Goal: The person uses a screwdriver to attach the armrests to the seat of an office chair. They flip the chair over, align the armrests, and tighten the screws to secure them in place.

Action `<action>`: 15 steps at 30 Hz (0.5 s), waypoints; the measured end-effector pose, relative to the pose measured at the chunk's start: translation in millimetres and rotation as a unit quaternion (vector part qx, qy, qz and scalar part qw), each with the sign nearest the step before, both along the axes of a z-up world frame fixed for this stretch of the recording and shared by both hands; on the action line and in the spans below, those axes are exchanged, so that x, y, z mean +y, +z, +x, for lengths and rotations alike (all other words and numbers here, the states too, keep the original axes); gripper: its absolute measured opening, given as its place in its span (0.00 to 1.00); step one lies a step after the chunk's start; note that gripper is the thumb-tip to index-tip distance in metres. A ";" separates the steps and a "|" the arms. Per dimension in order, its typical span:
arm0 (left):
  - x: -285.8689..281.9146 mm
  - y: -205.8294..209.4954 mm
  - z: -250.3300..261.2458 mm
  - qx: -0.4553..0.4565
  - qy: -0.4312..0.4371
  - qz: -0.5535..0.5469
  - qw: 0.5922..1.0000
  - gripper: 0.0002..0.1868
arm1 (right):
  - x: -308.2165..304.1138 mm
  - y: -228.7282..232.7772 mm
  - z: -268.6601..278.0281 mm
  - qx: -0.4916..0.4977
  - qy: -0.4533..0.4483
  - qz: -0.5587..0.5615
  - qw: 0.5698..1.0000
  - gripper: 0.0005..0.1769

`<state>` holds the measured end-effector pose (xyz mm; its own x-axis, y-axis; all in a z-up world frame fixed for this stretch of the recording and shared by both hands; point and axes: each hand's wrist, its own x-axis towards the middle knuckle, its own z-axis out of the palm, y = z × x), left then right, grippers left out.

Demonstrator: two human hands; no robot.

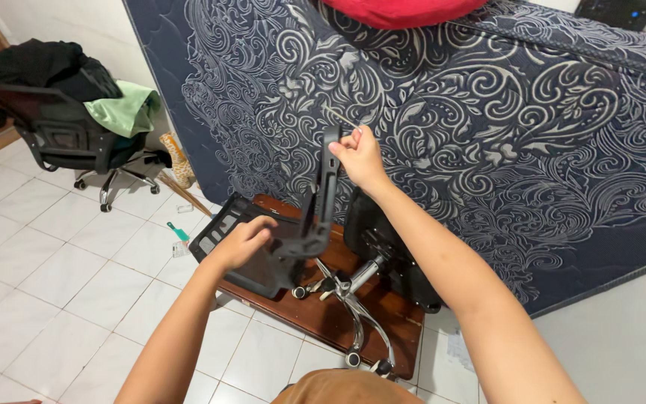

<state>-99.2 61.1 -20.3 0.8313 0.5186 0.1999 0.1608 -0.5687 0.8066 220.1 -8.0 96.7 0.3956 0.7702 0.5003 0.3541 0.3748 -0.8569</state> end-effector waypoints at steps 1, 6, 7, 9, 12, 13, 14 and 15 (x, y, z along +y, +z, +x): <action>0.4 4.4 3.5 -0.014 0.016 0.011 1.000 0.22 | 0.7 2.7 -4.3 -0.042 -0.014 -0.004 0.999 0.24; -3.3 56.8 26.9 -0.198 0.119 0.201 0.952 0.38 | -2.2 18.7 -18.4 -0.084 0.093 -0.009 0.992 0.23; -3.3 71.3 30.5 -0.232 0.157 0.286 0.916 0.42 | -2.8 21.8 -20.3 -0.086 0.098 -0.024 0.991 0.23; -4.6 97.7 34.2 -0.248 0.169 0.341 0.891 0.46 | -2.9 26.9 -24.5 -0.089 0.114 -0.043 0.988 0.23; -2.6 128.7 48.1 -0.246 0.161 0.355 0.887 0.49 | -1.3 31.5 -33.7 -0.067 0.163 -0.054 0.983 0.23; -1.5 134.5 52.5 -0.241 0.155 0.348 0.893 0.50 | -0.1 32.9 -38.1 -0.043 0.191 -0.055 0.979 0.22; 0.0 138.1 56.5 -0.237 0.148 0.287 0.916 0.45 | -0.5 34.9 -41.4 -0.019 0.219 -0.056 0.974 0.21; 2.4 140.0 59.7 -0.231 0.142 0.226 0.936 0.41 | -2.0 37.5 -43.8 -0.018 0.229 -0.060 0.971 0.21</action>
<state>-39.5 63.5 119.7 0.4435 0.4811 0.7562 0.0496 -0.8556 0.5153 176.3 -10.0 134.3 -0.0181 0.9152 0.4025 0.2037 0.3975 -0.8947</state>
